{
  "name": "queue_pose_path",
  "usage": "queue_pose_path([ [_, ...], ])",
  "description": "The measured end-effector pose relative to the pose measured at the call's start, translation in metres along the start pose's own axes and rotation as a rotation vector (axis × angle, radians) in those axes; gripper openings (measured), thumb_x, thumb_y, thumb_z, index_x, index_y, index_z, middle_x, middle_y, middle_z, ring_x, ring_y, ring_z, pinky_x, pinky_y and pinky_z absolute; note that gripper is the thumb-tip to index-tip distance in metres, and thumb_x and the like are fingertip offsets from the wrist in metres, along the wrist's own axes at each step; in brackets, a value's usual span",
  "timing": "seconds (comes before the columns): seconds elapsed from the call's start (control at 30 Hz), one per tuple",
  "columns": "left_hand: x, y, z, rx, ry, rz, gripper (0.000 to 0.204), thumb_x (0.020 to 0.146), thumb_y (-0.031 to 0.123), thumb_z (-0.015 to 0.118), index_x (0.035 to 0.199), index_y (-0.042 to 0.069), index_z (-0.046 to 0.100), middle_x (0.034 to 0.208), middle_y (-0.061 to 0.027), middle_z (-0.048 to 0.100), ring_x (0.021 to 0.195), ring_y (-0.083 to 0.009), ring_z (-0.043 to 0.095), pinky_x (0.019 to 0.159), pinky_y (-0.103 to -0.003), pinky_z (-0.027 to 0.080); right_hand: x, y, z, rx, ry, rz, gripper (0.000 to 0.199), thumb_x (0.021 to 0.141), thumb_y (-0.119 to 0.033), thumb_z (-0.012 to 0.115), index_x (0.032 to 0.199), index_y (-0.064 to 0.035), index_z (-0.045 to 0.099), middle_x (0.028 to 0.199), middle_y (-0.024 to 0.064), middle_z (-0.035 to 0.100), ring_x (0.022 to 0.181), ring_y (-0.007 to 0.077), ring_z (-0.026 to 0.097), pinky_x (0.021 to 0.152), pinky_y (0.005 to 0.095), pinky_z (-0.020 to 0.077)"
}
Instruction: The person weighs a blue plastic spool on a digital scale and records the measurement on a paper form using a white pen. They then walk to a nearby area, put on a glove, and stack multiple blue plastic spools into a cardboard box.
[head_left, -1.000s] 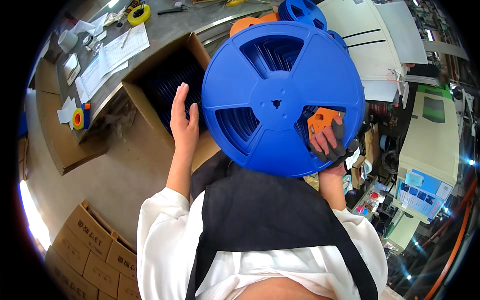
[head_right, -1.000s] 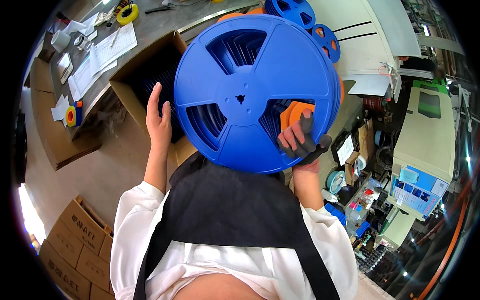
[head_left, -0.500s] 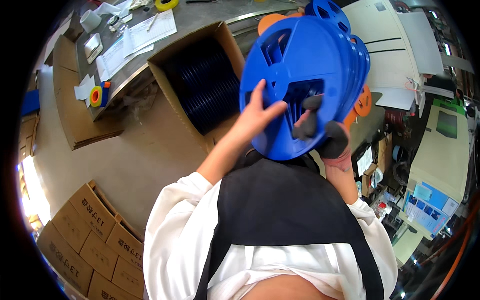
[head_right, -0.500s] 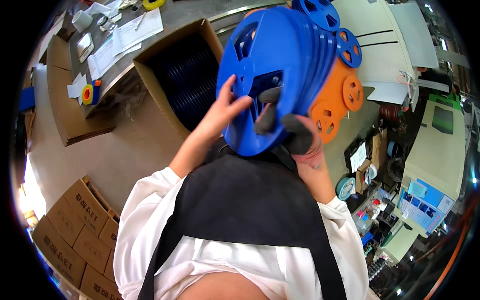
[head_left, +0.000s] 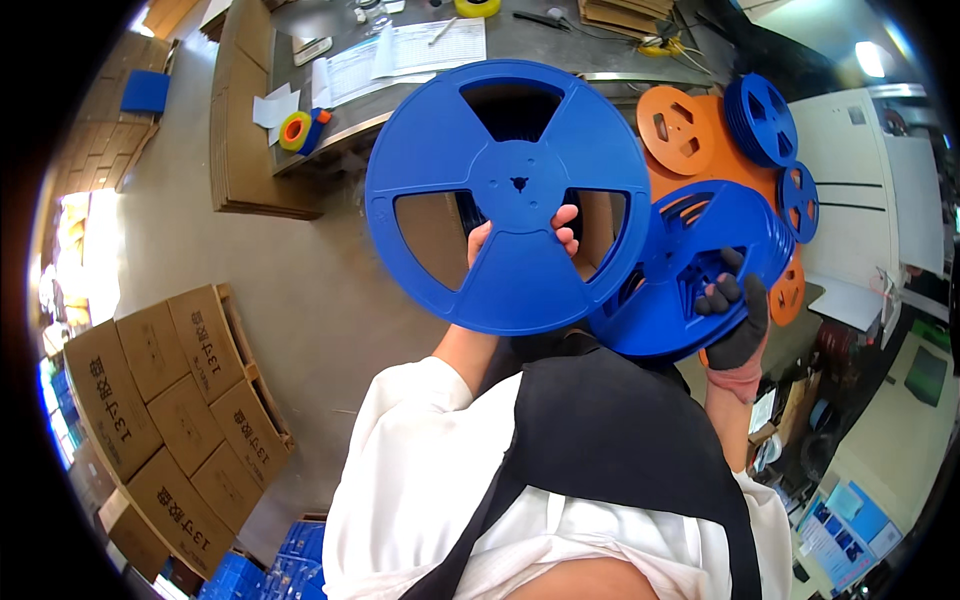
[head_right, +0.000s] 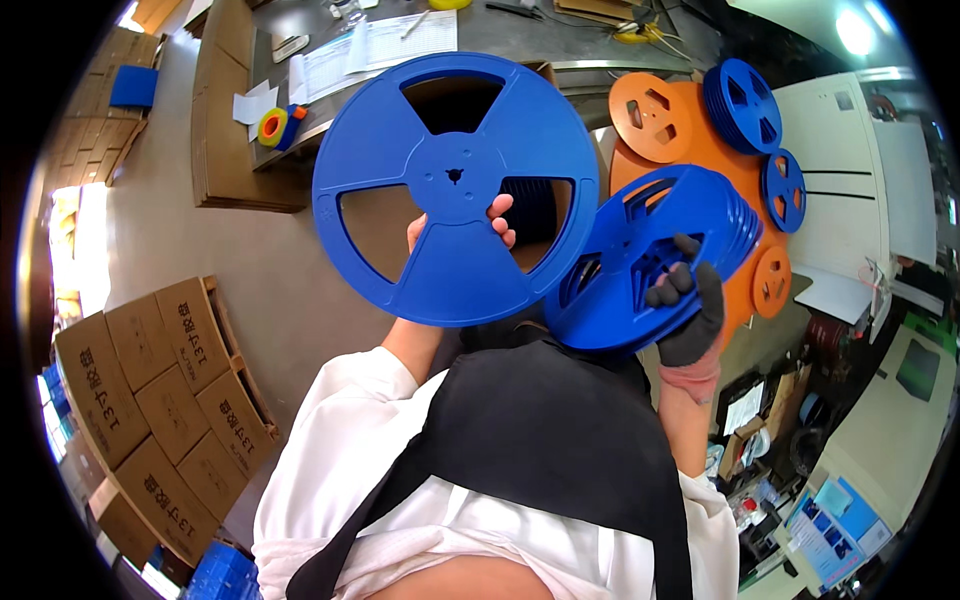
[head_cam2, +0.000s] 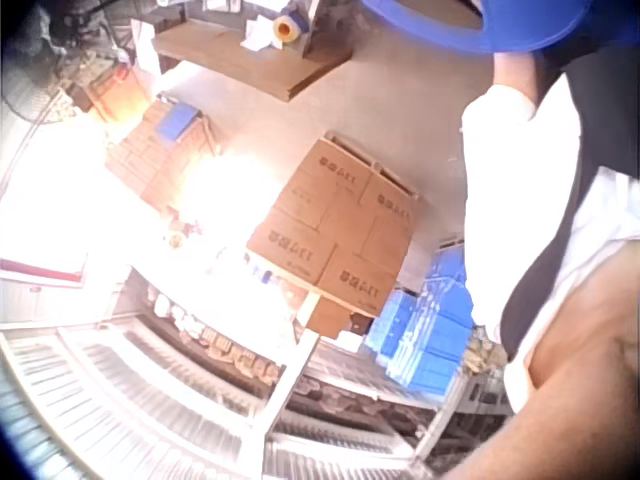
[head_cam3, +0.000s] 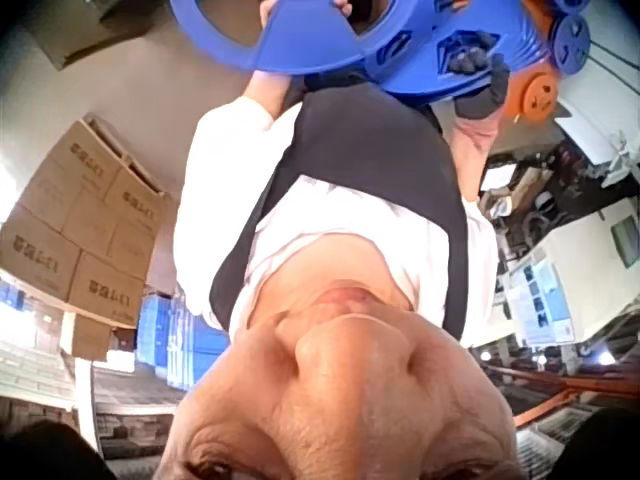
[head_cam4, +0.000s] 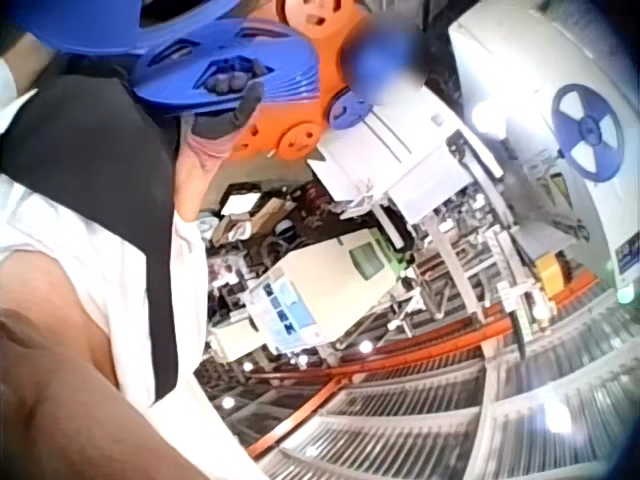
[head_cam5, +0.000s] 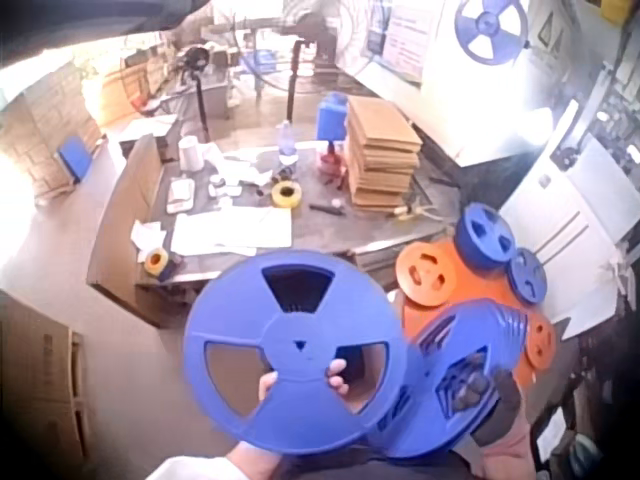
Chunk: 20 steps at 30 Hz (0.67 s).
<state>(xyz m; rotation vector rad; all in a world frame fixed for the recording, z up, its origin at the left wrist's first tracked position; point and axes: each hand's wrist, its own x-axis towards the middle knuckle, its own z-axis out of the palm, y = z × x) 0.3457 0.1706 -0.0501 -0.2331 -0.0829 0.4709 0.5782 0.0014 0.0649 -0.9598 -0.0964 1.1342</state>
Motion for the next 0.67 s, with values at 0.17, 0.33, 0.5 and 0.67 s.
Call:
queue_pose_path([
  [0.17, -0.002, 0.002, 0.008, -0.098, -0.028, 0.049, 0.067, 0.091, 0.040, 0.044, 0.137, -0.008, 0.037, 0.123, -0.0238, 0.057, 0.112, -0.0376, 0.057, 0.094, -0.040, 0.050, -0.015, -0.007, -0.018, 0.037, -0.025, -0.053, 0.051, 0.091, -0.024, 0.051, 0.134, 0.0022, 0.040, 0.072, -0.0029, 0.038, 0.061, 0.0080, 0.038, 0.063, 0.0271, 0.0339],
  [0.33, -0.005, 0.003, 0.010, 0.063, 0.006, 0.107, 0.072, 0.089, 0.039, 0.050, 0.140, -0.009, 0.031, 0.126, -0.0227, 0.055, 0.114, -0.0366, 0.055, 0.102, -0.042, 0.044, -0.019, -0.028, -0.056, 0.257, -0.482, -0.115, 0.057, 0.084, -0.029, 0.059, 0.133, -0.0050, 0.043, 0.075, -0.0043, 0.050, 0.064, 0.0109, 0.050, 0.065, 0.0299, 0.0379],
  [0.5, -0.015, 0.002, 0.015, 0.275, -0.081, 0.302, 0.082, 0.084, 0.040, 0.063, 0.142, -0.006, 0.028, 0.133, -0.0198, 0.047, 0.109, -0.0266, 0.054, 0.104, -0.044, 0.042, -0.032, -0.051, -0.089, 0.148, -0.548, -0.309, 0.062, 0.074, -0.039, 0.072, 0.128, -0.0178, 0.048, 0.076, -0.0026, 0.055, 0.064, 0.0143, 0.053, 0.066, 0.0316, 0.0406],
  [0.67, -0.011, 0.005, 0.011, 0.340, -0.130, 0.373, 0.087, 0.086, 0.050, 0.059, 0.145, -0.003, 0.023, 0.142, -0.0231, 0.037, 0.113, -0.0303, 0.052, 0.103, -0.047, 0.042, -0.040, -0.064, -0.104, 0.304, -0.683, -0.385, 0.055, 0.081, -0.047, 0.066, 0.126, -0.0195, 0.049, 0.072, -0.0020, 0.057, 0.057, 0.0150, 0.052, 0.059, 0.0304, 0.0418],
])
